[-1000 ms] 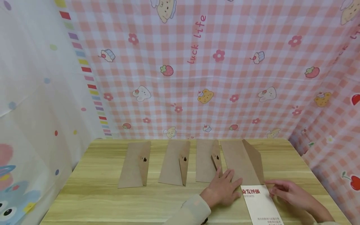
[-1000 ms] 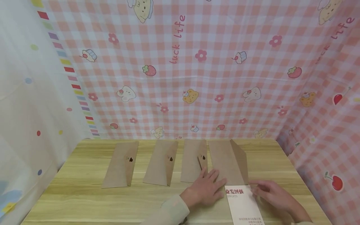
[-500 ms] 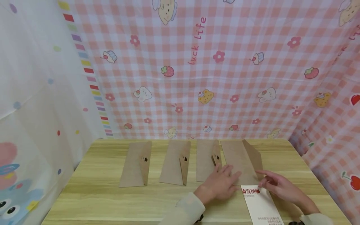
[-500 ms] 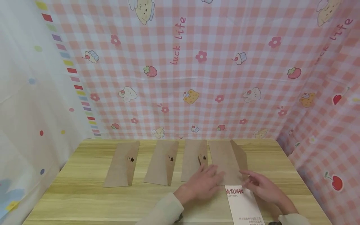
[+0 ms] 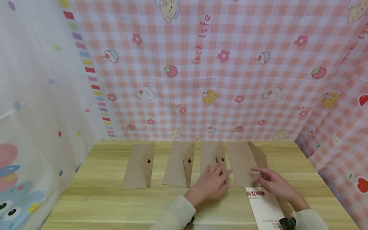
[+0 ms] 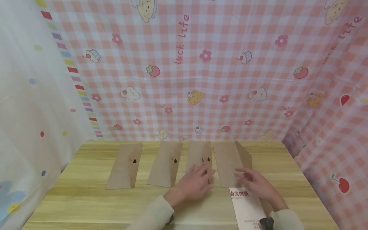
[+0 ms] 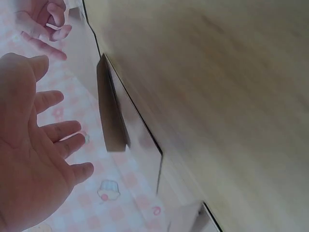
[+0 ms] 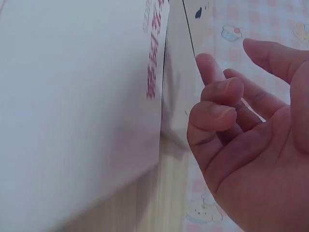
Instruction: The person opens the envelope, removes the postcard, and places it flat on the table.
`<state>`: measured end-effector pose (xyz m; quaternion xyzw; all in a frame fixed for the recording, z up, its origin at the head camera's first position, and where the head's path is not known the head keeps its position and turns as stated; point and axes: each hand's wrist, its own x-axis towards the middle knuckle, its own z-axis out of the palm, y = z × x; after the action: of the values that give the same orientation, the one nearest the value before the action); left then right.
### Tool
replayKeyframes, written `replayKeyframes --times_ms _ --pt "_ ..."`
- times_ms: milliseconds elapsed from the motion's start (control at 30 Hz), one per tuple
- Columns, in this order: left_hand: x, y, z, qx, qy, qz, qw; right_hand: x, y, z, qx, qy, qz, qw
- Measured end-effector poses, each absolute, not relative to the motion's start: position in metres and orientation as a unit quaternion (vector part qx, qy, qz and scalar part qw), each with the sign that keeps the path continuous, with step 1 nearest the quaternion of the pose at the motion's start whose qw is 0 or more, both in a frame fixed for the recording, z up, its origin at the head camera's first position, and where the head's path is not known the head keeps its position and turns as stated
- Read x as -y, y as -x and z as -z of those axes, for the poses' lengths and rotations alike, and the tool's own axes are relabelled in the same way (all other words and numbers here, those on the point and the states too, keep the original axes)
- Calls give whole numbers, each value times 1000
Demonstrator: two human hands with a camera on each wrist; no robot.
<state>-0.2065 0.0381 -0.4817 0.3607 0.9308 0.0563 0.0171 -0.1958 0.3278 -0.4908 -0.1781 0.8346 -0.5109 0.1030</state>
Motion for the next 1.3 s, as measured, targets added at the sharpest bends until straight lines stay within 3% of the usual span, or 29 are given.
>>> replayKeyframes --times_ms 600,967,1300 --pt "0 211 485 -945 -314 -90 31 -280 220 497 -827 137 537 99" --pt "8 212 491 -947 -306 -93 30 -253 227 500 -836 56 537 100" --pt "9 212 496 -949 -298 -92 43 -229 234 502 -828 42 550 99"
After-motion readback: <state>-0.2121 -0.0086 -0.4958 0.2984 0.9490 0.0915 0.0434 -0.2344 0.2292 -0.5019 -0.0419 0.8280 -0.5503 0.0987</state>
